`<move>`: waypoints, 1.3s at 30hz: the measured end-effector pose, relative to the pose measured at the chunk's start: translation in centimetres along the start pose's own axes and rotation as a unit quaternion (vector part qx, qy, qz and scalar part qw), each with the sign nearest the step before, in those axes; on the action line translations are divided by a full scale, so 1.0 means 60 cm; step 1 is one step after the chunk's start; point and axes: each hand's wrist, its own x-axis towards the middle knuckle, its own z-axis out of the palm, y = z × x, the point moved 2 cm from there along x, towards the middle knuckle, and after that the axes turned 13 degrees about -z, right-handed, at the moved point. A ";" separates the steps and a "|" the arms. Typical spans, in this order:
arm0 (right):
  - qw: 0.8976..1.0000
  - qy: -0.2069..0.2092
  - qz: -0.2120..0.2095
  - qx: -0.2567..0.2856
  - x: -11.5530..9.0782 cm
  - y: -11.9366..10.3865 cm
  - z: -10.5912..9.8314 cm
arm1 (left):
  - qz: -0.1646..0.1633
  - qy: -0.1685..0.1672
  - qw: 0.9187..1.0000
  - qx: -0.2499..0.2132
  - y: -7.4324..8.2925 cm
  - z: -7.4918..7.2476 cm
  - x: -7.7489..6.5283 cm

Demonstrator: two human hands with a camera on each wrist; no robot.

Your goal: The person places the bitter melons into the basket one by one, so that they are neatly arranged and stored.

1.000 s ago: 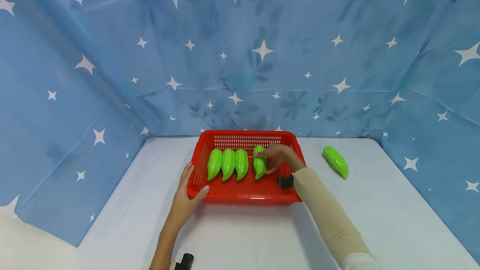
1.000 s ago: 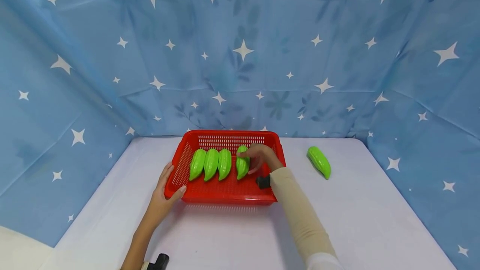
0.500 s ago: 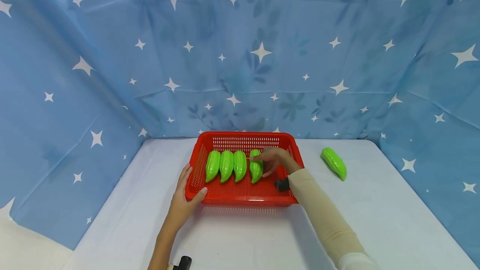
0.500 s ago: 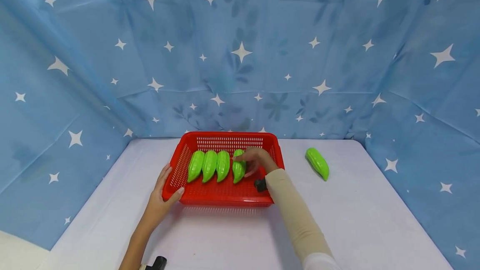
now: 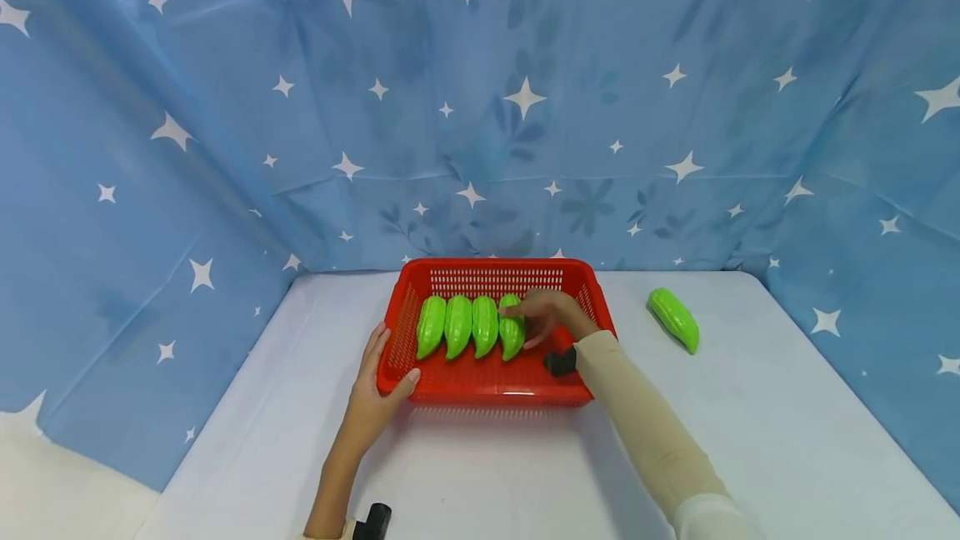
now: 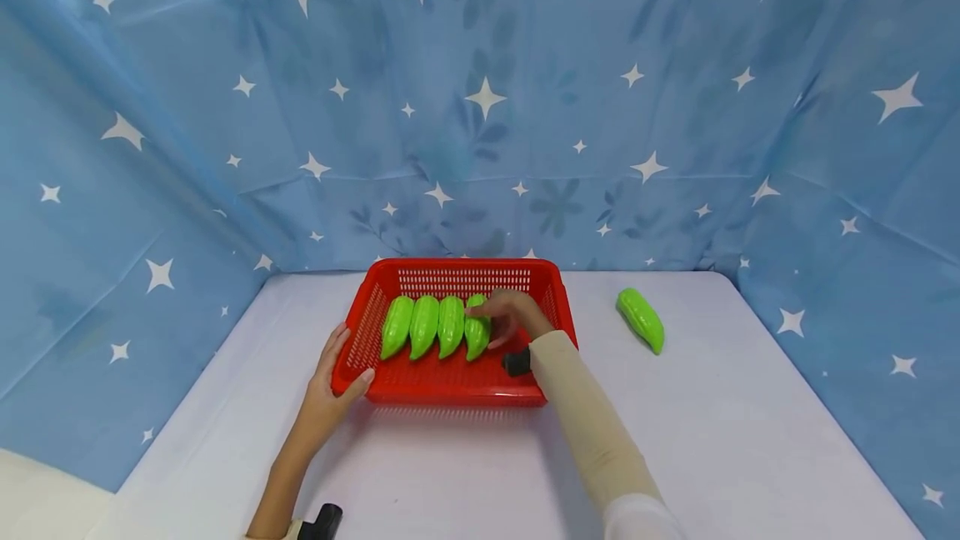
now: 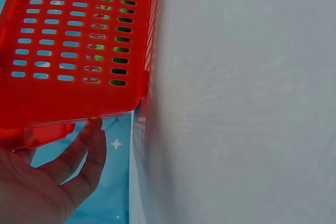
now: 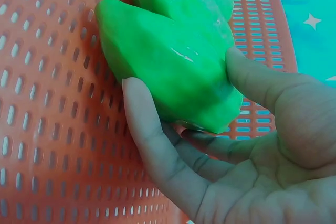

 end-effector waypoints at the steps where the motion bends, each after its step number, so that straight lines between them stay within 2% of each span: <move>1: 1.000 0.002 0.001 -0.001 0.000 0.000 -0.001 | -0.002 0.000 1.000 -0.001 -0.001 0.001 0.001; 6: 1.000 -0.001 0.008 0.003 0.000 -0.001 -0.005 | -0.007 -0.001 1.000 0.012 0.000 0.001 0.004; 13: 1.000 0.008 -0.011 -0.008 0.000 -0.018 -0.015 | 0.008 0.007 1.000 0.015 0.010 -0.002 0.015; 21: 1.000 -0.013 -0.005 -0.020 -0.008 -0.014 -0.008 | -0.004 0.003 1.000 0.018 0.002 -0.002 0.006; 29: 0.999 0.016 -0.017 -0.033 -0.006 -0.009 -0.005 | -0.002 0.003 1.000 0.016 0.003 0.000 0.004; 39: 0.998 0.023 -0.022 -0.047 -0.008 -0.012 -0.006 | -0.004 0.003 1.000 0.009 0.002 0.000 0.003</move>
